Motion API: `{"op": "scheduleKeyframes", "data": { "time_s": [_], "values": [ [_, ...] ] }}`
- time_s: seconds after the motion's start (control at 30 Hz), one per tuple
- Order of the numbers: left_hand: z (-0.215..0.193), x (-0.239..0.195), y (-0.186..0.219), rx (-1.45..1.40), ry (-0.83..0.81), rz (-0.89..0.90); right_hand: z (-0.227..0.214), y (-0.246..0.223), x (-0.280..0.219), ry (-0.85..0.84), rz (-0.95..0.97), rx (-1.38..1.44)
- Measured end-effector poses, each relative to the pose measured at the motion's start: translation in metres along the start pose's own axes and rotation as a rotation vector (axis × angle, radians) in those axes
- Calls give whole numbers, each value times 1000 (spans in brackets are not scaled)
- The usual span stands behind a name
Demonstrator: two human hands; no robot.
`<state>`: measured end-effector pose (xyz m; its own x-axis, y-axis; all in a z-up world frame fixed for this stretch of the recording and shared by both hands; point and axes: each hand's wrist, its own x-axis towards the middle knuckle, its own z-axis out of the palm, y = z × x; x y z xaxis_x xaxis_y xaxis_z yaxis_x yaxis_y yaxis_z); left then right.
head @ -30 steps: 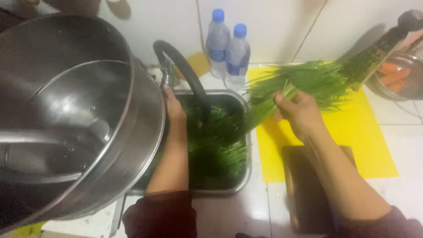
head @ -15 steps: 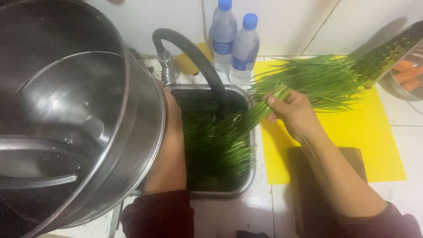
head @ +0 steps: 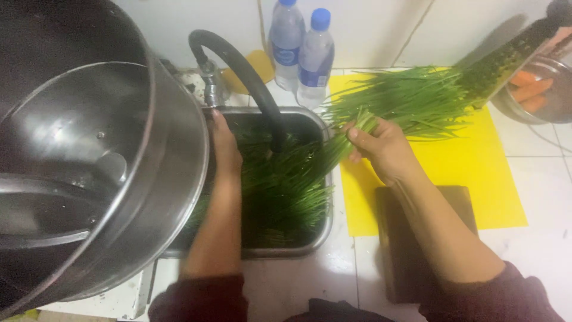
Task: The recorder is washing a large bundle of green leaves in a kitchen sink under running water.
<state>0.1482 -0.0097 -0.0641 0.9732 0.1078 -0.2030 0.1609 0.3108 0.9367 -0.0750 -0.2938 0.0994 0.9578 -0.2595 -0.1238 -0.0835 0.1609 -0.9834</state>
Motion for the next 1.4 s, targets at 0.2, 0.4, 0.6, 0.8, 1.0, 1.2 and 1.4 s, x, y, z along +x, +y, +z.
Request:
{"op": "scheduleKeyframes", "data": {
  "time_s": [0.2,0.4,0.6,0.8,1.0,1.2,1.4],
  "values": [
    [-16,-99,-2,151,-591,-31,22,-11,8,-35,6,150],
    [-31,-90,26,473,-679,-481,35,30,54,131,107,214],
    [-39,-107,62,183,-823,-499,-6,49,56,120,4,311],
    [-45,-107,55,138,-754,-468,-19,17,36,64,-187,266],
    [-57,-115,37,330,-497,-66,-23,-21,22,153,-270,800],
    [-94,-121,1,210,-331,-213,-44,64,64,390,-528,-1005],
    [-116,-134,-2,263,-392,-129,-17,-33,25,264,-330,303]
  ]
}}
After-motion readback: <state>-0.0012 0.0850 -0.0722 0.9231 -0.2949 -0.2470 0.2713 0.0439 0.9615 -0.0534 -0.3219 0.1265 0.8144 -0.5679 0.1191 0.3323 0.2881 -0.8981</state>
